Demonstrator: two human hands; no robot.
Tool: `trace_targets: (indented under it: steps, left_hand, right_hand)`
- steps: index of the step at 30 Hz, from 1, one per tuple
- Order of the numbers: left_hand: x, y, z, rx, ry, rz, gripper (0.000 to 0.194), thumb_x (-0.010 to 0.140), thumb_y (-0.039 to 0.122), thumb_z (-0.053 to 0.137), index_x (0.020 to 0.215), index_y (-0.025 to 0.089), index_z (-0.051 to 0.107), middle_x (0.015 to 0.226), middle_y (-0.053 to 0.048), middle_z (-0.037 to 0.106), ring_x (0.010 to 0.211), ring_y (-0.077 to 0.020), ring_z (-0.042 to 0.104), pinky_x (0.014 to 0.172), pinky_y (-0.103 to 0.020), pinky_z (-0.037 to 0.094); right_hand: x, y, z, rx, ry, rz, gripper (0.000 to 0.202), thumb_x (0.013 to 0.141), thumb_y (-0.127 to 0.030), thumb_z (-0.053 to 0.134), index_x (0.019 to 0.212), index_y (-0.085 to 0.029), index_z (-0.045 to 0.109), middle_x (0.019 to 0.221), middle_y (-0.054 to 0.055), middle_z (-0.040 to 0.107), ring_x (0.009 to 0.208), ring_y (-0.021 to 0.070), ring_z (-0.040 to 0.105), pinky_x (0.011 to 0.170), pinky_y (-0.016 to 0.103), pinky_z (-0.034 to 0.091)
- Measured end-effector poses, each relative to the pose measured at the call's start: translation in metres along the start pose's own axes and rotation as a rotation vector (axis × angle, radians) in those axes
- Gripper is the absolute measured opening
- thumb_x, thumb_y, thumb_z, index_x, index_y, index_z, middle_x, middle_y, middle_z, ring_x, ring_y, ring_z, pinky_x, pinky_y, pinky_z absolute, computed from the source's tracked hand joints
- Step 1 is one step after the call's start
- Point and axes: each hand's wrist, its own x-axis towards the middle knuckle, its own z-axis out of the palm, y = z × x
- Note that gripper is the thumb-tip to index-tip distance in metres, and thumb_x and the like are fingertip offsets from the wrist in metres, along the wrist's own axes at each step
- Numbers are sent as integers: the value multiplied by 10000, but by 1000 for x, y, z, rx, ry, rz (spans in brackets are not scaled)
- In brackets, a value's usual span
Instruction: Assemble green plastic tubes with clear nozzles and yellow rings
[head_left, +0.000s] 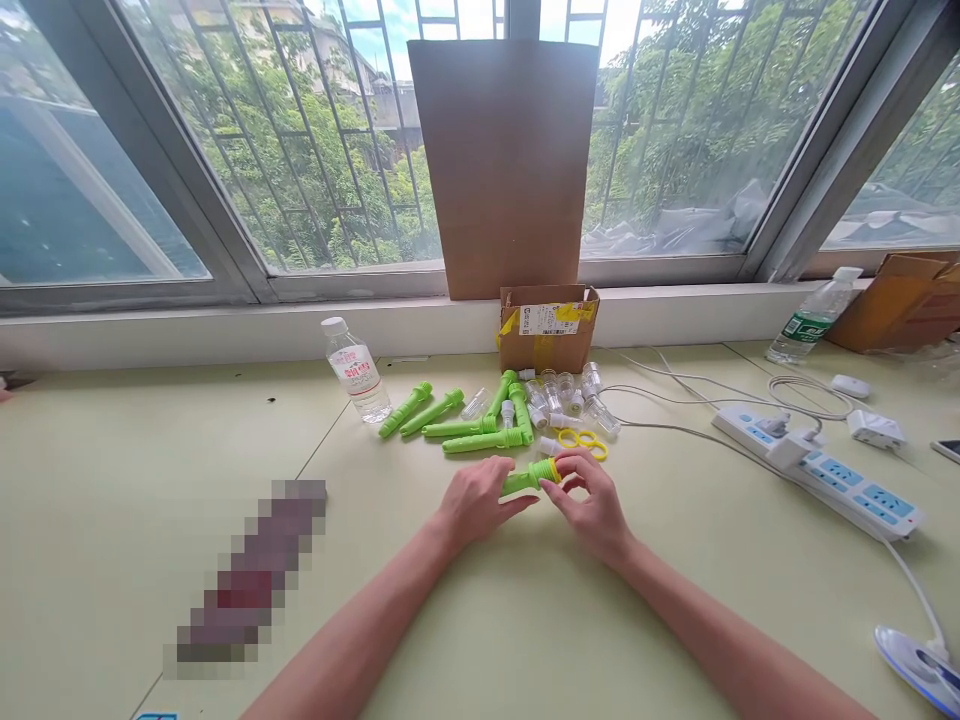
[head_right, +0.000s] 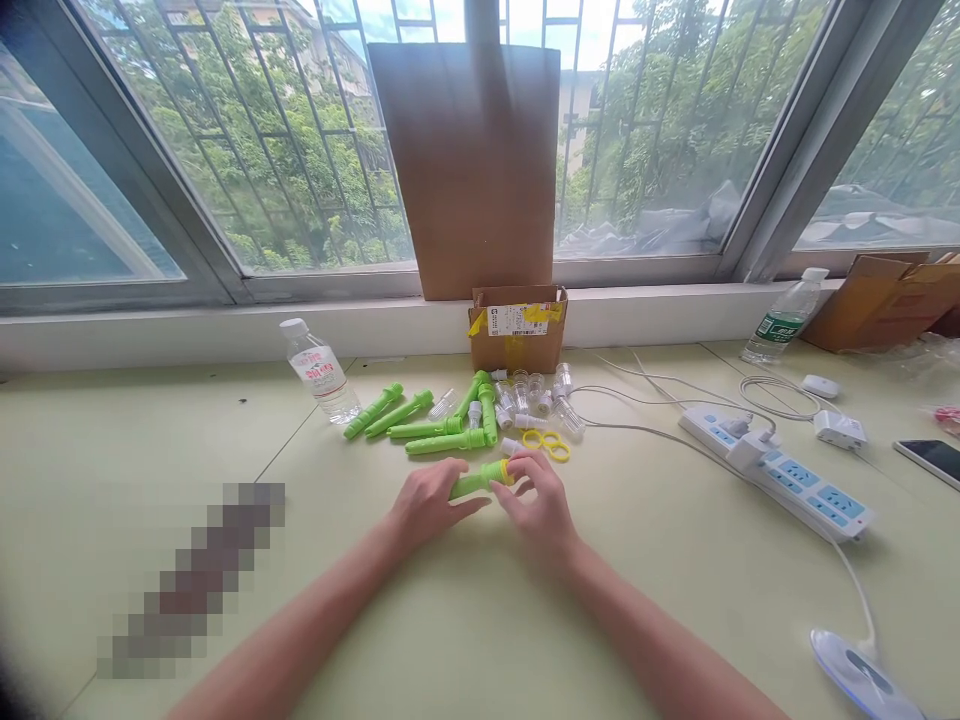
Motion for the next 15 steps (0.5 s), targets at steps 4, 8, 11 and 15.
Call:
trace_targets:
  steps: [4,8,11,15]
  left_hand:
    - [1,-1,1,27,-52,-4,282,873,450,489,922,173,492,728,-25,625,629,-150,612,500,-248,403]
    - [3,0,-2,51,-64,25,260,885,427,478,894,169,501,691,-13,612,588,-140,594,476,-243,385]
    - [4,2,-5,56,-65,51,250,894,414,466,876,169,508,661,-5,598,563,-135,581,466,-238,369]
    - [6,3,-7,63,-76,65,251,897,414,462,852,172,510,656,-5,594,560,-133,579,467,-232,358]
  right_hand:
    - [-1,3,0,-20,16,4,205,775,-305,645,920,-220,528,952,50,561,757,161,579,594,304,539]
    - [-1,6,0,-34,-3,6,243,780,-287,636,983,-230,515,946,40,559,757,159,582,611,310,543]
    - [0,6,-1,-32,-12,7,237,782,-279,633,985,-231,520,963,40,553,740,151,582,607,304,544]
    - [2,8,-2,-39,-33,16,217,779,-289,635,960,-229,530,959,42,557,728,151,585,600,301,543]
